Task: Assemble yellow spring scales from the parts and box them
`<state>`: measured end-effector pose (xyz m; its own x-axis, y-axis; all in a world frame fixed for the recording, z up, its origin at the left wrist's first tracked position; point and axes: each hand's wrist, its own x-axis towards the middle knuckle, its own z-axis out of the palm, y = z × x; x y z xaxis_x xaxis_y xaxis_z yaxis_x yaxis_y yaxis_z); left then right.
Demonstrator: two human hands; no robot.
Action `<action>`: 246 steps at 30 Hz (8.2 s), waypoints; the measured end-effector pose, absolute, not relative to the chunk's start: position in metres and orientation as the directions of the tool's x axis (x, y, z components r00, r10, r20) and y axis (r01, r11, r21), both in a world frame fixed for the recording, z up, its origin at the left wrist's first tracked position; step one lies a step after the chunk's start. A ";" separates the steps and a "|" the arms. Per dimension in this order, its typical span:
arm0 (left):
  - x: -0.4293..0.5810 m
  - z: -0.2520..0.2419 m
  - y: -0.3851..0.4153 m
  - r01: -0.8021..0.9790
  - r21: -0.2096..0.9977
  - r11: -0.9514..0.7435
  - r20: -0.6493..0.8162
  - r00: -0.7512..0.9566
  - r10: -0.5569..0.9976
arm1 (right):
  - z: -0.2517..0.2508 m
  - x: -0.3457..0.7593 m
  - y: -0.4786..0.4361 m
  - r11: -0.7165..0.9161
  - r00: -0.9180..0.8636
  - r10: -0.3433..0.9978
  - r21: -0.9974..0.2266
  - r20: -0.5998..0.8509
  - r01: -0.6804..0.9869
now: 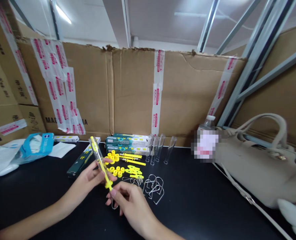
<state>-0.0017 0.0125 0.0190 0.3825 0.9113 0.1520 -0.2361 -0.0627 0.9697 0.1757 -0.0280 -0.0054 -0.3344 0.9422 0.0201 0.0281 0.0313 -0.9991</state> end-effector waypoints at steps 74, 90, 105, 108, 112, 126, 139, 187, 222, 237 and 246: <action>-0.016 0.035 0.016 0.089 0.996 0.028 -0.058 0.353 0.934 | 0.019 0.210 -0.012 0.140 -0.155 0.970 -0.952 0.187 -0.273; -0.026 0.026 0.005 -0.083 0.986 -0.145 0.166 0.443 0.881 | 0.017 0.210 -0.013 0.142 -0.139 0.975 -0.965 0.175 -0.220; -0.043 0.037 0.025 0.193 0.961 -0.199 0.127 0.332 0.935 | 0.003 0.211 -0.011 0.350 -0.048 0.936 -0.899 0.350 0.264; -0.053 0.038 0.030 0.176 0.967 -0.186 0.123 0.320 0.939 | -0.002 0.210 -0.013 0.430 -0.091 0.899 -0.824 0.428 0.368; -0.053 0.031 0.031 0.147 0.972 -0.182 0.129 0.313 0.941 | -0.009 0.204 -0.015 0.484 -0.117 0.867 -0.766 0.483 0.422; -0.038 0.014 0.024 0.053 0.995 -0.082 0.050 0.440 0.897 | -0.003 0.203 -0.010 0.445 -0.116 0.892 -0.807 0.436 0.388; -0.051 0.049 0.026 -0.042 0.993 0.111 -0.091 0.332 0.939 | -0.006 0.210 -0.004 0.589 -0.275 0.797 -0.592 0.538 0.550; -0.045 0.027 0.028 0.202 0.960 -0.196 0.105 0.388 0.916 | 0.007 0.230 0.010 0.556 -0.205 0.824 -0.688 0.528 0.467; -0.045 0.029 0.018 0.316 0.529 -0.788 0.631 0.475 0.614 | 0.012 0.217 0.001 0.190 -0.191 0.964 -0.982 0.187 -0.003; -0.042 0.023 0.013 0.373 0.566 -0.735 0.590 0.439 0.678 | 0.018 0.214 -0.003 0.123 -0.134 0.982 -0.991 0.129 -0.057; -0.036 0.032 0.013 0.453 0.821 -0.348 0.185 0.365 0.912 | 0.017 0.213 -0.002 0.115 -0.130 0.984 -0.993 0.118 -0.034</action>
